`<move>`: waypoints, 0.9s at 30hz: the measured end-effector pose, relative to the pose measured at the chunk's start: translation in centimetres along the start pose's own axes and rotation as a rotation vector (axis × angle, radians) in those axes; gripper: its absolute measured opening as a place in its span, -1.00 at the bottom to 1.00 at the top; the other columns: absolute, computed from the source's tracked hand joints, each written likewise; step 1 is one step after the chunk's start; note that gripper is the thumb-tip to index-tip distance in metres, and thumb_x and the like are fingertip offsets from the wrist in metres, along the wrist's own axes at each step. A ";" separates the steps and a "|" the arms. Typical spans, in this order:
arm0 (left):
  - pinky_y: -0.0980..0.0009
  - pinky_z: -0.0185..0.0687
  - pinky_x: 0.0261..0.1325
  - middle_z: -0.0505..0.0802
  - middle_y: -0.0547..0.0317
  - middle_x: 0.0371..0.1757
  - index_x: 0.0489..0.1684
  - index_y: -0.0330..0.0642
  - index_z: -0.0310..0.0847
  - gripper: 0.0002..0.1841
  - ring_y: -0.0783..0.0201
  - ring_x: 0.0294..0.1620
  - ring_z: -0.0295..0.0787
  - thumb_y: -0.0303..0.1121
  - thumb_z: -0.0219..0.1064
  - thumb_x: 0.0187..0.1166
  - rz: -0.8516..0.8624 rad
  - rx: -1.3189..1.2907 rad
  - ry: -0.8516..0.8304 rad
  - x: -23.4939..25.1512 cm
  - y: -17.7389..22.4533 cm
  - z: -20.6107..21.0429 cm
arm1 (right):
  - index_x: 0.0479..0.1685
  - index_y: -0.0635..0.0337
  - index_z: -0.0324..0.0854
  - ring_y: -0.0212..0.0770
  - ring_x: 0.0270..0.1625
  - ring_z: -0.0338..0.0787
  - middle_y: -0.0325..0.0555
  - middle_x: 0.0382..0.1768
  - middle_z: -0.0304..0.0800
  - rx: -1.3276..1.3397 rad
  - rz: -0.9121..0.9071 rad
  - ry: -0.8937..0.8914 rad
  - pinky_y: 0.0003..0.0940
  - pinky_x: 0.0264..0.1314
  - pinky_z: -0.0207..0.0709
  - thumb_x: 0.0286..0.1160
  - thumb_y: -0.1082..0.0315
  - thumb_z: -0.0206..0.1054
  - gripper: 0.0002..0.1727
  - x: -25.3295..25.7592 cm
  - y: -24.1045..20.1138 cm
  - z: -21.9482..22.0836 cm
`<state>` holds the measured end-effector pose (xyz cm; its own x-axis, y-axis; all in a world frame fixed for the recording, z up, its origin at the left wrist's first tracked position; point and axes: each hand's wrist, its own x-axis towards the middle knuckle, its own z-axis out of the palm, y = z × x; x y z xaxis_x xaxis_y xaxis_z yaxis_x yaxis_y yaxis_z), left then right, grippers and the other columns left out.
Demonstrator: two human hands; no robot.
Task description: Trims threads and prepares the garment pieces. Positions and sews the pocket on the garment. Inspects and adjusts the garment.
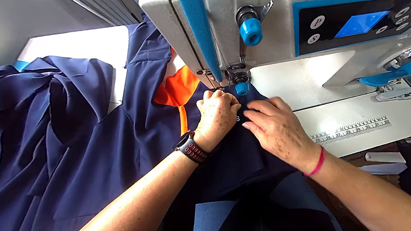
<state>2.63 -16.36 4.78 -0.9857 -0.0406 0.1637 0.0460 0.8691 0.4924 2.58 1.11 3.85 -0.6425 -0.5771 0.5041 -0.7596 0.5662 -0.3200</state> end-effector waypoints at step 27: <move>-0.20 0.34 0.10 0.79 -0.09 -0.12 -0.39 -0.21 0.80 -0.84 -0.22 0.14 0.57 -0.30 0.56 0.36 0.126 -0.087 0.035 -3.0 -8.9 -3.5 | -0.34 0.22 0.82 0.18 0.18 0.57 0.08 -0.19 0.71 0.069 0.450 -0.532 0.11 0.13 0.38 0.31 0.19 0.64 -0.74 8.2 1.5 0.1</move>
<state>5.70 -25.72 2.86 -0.9650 0.0481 0.2576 0.1845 0.8227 0.5376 -3.88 -2.83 7.38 -0.8451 -0.5147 -0.1448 -0.4011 0.7894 -0.4648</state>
